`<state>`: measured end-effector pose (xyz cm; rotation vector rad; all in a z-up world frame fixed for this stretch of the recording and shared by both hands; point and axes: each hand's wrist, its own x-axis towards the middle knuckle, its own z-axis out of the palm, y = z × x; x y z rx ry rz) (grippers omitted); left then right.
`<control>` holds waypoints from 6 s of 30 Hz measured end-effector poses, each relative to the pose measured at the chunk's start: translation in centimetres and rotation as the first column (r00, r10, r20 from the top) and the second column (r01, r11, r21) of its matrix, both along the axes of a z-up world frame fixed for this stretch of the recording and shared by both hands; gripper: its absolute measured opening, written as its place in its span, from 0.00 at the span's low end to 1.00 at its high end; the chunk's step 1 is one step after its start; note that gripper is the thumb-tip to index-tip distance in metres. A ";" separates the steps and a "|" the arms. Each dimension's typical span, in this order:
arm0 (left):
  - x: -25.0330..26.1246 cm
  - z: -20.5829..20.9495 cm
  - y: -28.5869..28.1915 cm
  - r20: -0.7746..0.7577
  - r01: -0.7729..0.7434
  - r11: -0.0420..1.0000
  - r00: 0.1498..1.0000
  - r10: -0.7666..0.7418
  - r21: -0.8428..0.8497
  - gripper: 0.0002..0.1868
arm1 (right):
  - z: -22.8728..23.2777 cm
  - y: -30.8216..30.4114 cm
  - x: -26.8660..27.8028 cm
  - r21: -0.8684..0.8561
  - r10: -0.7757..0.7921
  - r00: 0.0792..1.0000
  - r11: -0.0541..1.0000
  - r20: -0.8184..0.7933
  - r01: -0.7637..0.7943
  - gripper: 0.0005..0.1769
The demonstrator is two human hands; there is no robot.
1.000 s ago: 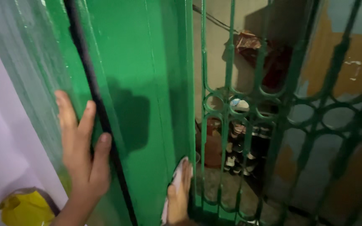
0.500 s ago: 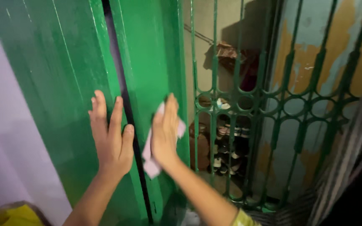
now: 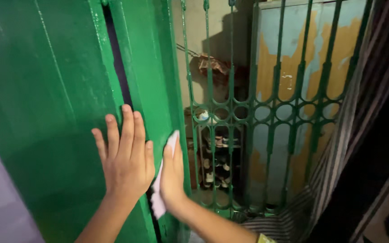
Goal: The person sprays a liquid onto a green wooden door and then wipes the door and a metal grate with a cloth.
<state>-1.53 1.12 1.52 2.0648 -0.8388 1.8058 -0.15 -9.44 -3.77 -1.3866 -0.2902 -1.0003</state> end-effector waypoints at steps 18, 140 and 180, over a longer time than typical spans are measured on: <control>1.8 -0.2 -0.1 -0.016 -0.014 1.000 1.000 0.015 0.021 0.32 | 15.6 -2.9 8.3 0.321 0.407 0.912 0.871 -0.045 -0.373 0.39; 5.5 -40.8 6.3 -0.349 0.537 0.734 0.651 -0.674 -0.416 0.27 | -25.2 4.4 -5.2 -0.651 -0.363 0.798 0.462 0.481 0.602 0.22; 14.3 -12.0 14.1 -0.130 0.086 0.887 0.978 -0.161 -0.453 0.37 | -15.1 2.0 0.5 -0.598 -0.239 0.834 0.602 0.496 0.529 0.44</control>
